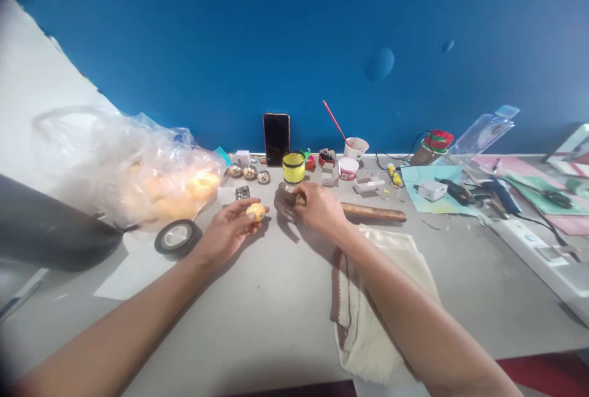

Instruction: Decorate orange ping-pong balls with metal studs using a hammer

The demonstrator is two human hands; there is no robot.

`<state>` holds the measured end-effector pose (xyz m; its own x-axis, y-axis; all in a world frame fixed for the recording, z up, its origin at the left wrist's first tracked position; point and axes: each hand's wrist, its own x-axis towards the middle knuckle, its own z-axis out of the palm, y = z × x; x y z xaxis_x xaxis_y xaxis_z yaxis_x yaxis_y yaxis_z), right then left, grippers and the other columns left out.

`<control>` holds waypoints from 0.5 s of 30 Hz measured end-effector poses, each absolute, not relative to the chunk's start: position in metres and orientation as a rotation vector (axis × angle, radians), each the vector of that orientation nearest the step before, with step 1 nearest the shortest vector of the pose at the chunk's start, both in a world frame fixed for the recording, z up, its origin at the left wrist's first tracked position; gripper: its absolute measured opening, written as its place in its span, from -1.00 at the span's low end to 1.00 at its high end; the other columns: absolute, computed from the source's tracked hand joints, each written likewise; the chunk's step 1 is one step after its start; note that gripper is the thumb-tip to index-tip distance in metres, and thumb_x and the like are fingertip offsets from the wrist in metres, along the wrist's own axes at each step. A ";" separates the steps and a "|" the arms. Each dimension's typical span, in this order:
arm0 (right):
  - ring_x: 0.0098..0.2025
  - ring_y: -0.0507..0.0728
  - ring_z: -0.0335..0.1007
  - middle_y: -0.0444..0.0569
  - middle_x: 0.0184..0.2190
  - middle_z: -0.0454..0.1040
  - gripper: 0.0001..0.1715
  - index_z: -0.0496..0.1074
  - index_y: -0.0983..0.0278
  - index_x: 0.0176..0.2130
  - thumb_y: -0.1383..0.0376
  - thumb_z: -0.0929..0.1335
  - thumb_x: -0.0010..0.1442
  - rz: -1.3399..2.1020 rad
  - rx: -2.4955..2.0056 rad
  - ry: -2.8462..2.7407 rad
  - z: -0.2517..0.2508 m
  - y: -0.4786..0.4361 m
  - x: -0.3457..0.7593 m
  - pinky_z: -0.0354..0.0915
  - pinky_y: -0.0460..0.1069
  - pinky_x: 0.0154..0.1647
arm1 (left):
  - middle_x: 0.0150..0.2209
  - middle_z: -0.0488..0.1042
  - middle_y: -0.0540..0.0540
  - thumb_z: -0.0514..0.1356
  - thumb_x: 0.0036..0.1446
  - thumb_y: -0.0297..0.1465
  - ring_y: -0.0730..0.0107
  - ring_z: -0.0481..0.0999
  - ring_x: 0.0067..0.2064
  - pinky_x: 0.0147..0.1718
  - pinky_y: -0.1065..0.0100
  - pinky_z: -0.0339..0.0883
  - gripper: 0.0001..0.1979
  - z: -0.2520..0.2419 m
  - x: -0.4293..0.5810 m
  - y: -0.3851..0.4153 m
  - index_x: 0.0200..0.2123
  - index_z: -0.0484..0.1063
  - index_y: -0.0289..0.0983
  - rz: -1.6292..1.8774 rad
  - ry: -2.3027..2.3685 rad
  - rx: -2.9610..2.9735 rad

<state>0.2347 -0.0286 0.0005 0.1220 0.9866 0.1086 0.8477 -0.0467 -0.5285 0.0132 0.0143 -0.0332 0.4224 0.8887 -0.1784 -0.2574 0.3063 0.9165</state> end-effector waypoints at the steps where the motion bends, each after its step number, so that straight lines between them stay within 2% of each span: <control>1: -0.24 0.13 0.44 -0.06 -0.20 0.59 -0.72 0.52 0.19 -0.15 0.33 0.41 0.07 0.402 -1.955 -1.790 -0.002 -0.027 0.235 0.17 -0.05 -0.31 | -0.25 0.64 -0.14 0.47 -0.13 -0.35 0.41 0.55 -0.38 -0.35 0.36 0.31 -0.52 -0.032 0.013 0.014 -0.09 0.52 -0.30 0.871 0.808 0.931; 7: -0.19 0.14 0.40 -0.02 -0.19 0.54 -0.69 0.50 0.22 -0.14 0.39 0.39 0.06 0.377 -1.996 -1.943 -0.012 -0.024 0.232 0.13 -0.05 -0.26 | -0.28 0.64 -0.13 0.42 -0.17 -0.40 0.37 0.58 -0.38 -0.33 0.34 0.35 -0.55 -0.029 0.014 0.013 -0.12 0.54 -0.32 0.857 0.828 0.876; 11: -0.13 0.15 0.39 -0.01 -0.21 0.53 -0.72 0.50 0.24 -0.17 0.38 0.41 0.05 0.388 -1.952 -2.040 -0.018 -0.022 0.233 0.14 -0.05 -0.22 | -0.34 0.60 -0.09 0.44 -0.15 -0.39 0.40 0.55 -0.43 -0.37 0.35 0.33 -0.56 -0.033 0.014 0.013 -0.13 0.54 -0.31 0.839 0.816 0.938; 15: -0.12 0.16 0.42 0.02 -0.17 0.55 -0.68 0.51 0.24 -0.11 0.34 0.44 0.08 0.436 -1.955 -2.111 -0.016 -0.021 0.234 0.17 -0.05 -0.23 | -0.35 0.57 -0.07 0.44 -0.10 -0.35 0.40 0.51 -0.44 -0.37 0.31 0.33 -0.60 -0.037 0.014 0.010 -0.14 0.54 -0.29 0.823 0.797 1.027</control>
<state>0.2339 -0.0207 -0.0164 -0.0831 0.9960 -0.0321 0.9273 0.0655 -0.3686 0.0144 0.0103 -0.0367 0.4638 0.8690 -0.1723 -0.2001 0.2922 0.9352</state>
